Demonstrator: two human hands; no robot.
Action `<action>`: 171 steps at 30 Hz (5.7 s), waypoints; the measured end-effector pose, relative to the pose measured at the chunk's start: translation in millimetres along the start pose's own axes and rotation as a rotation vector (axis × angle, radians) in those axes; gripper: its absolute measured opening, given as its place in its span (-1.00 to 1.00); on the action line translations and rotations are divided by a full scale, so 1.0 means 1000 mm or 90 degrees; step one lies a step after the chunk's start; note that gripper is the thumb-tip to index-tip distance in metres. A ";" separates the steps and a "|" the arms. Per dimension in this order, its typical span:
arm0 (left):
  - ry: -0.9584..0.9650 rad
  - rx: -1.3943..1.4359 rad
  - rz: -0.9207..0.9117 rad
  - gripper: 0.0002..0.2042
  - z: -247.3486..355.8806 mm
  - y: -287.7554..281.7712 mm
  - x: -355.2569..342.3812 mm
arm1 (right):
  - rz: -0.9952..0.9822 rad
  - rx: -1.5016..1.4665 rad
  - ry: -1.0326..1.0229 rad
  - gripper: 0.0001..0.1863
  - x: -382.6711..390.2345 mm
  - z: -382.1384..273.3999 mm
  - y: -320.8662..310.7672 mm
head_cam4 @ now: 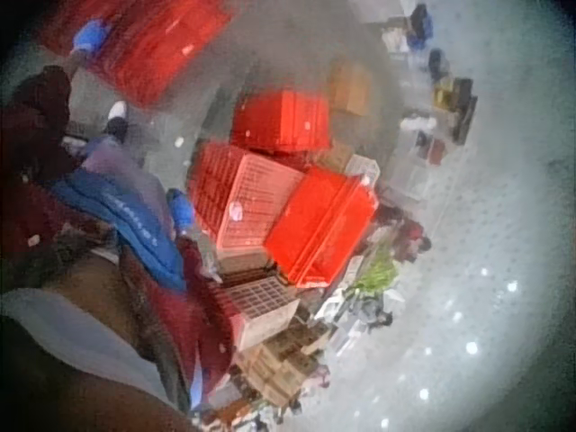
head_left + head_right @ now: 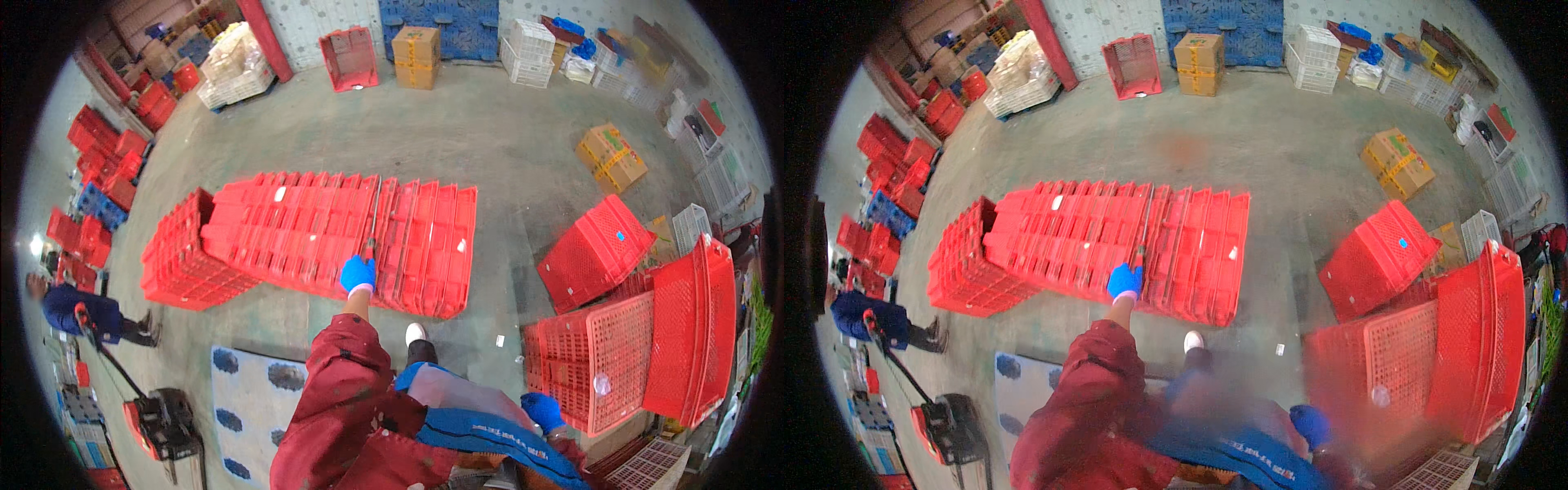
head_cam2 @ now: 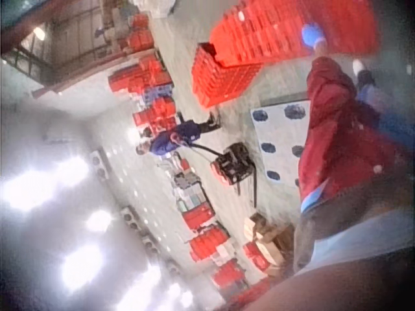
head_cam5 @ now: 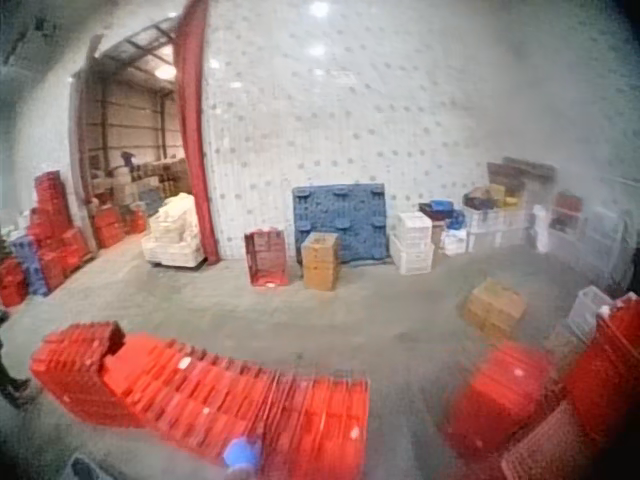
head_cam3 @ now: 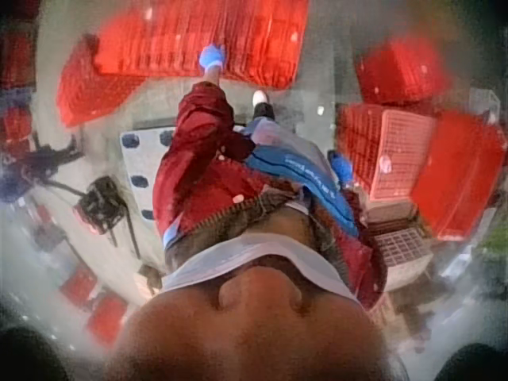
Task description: The person selects green chili peppers from a large pile, places them on a digital scale, and transfers them into a plastic bag. They repeat this process multiple times, adjusting the quantity to reach a target weight before tying the bag and placing it into a red crate.
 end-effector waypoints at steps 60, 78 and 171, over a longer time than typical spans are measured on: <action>0.028 0.637 -1.062 -0.62 0.195 0.041 0.044 | -0.314 -1.235 0.133 -0.77 -0.295 -0.307 -0.060; -0.186 0.574 -1.019 -0.60 0.201 0.102 0.043 | -0.172 -1.002 0.399 -0.66 -0.297 -0.263 -0.082; 0.385 0.178 -1.687 -0.69 0.162 -0.042 1.192 | 0.755 0.304 0.696 -0.86 0.822 -0.141 -0.020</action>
Point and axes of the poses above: each hand's wrist, its own x-axis away from the middle knuckle, its own y-axis out of the palm, z = x × y, the point moved 6 cm from there along -x, towards the middle knuckle, and after that the axes turned 3 degrees about x, right-handed, at the moved point
